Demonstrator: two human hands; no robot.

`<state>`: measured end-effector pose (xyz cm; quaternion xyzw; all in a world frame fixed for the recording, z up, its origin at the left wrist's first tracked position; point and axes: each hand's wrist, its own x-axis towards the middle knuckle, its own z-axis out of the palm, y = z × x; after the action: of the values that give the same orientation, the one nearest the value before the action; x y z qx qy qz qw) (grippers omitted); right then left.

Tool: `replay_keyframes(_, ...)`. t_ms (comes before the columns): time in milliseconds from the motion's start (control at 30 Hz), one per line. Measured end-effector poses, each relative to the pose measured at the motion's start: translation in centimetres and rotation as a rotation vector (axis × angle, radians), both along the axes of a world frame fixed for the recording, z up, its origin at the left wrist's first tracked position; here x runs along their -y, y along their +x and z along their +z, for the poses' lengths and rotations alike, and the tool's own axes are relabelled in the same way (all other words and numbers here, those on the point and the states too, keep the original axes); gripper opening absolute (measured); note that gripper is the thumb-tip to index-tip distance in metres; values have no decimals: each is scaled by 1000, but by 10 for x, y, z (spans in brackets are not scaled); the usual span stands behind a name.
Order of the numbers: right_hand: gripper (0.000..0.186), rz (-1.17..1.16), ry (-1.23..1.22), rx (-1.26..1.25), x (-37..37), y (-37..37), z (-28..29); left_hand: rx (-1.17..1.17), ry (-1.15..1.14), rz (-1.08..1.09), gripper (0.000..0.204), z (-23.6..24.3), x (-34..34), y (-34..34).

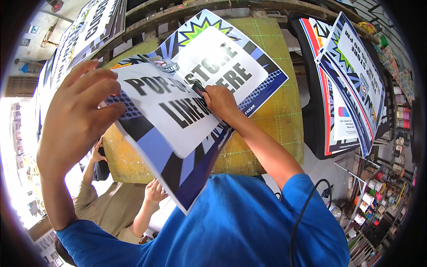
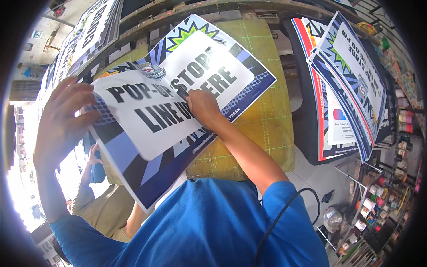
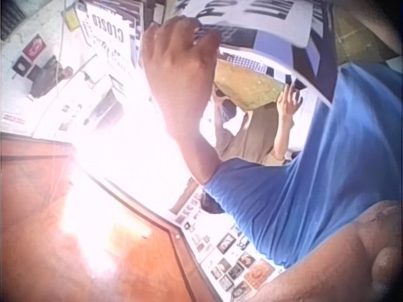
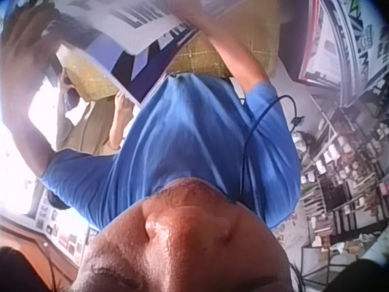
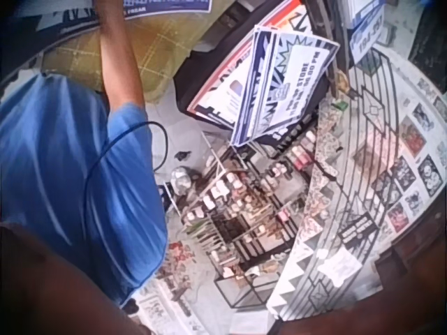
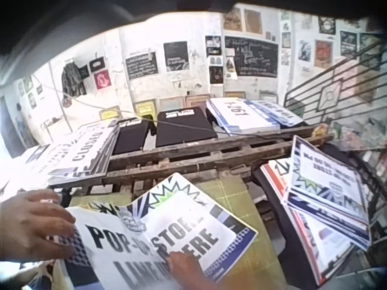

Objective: The person applies a large printed sign to a flat surface using a spray bottle and a squeegee. They smooth the surface, peel off a protective backing layer, and continue to press the sign down to ensure adhesion.

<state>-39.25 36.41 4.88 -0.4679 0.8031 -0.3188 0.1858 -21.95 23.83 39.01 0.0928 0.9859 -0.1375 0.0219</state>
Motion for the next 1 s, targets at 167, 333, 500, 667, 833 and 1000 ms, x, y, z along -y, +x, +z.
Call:
replay_keyframes(167,35,-181,-96,-71,10,-79,22,-5,-5,22,11,-1,-5,6)
replay_keyframes(333,32,-81,45,-2,24,-24,0,11,37,5,15,0,-5,0)
replay_keyframes(500,32,-40,-64,33,32,-27,5,14,13,-1,15,2,-9,-2)
replay_keyframes(667,30,-107,37,-54,35,-55,10,41,9,92,17,3,-13,-3)
replay_keyframes(833,26,-11,-19,-22,42,1,-3,134,-71,227,23,9,-16,-3)
replay_keyframes(1000,31,-99,-40,80,51,-30,8,166,-44,304,18,10,-15,-1)
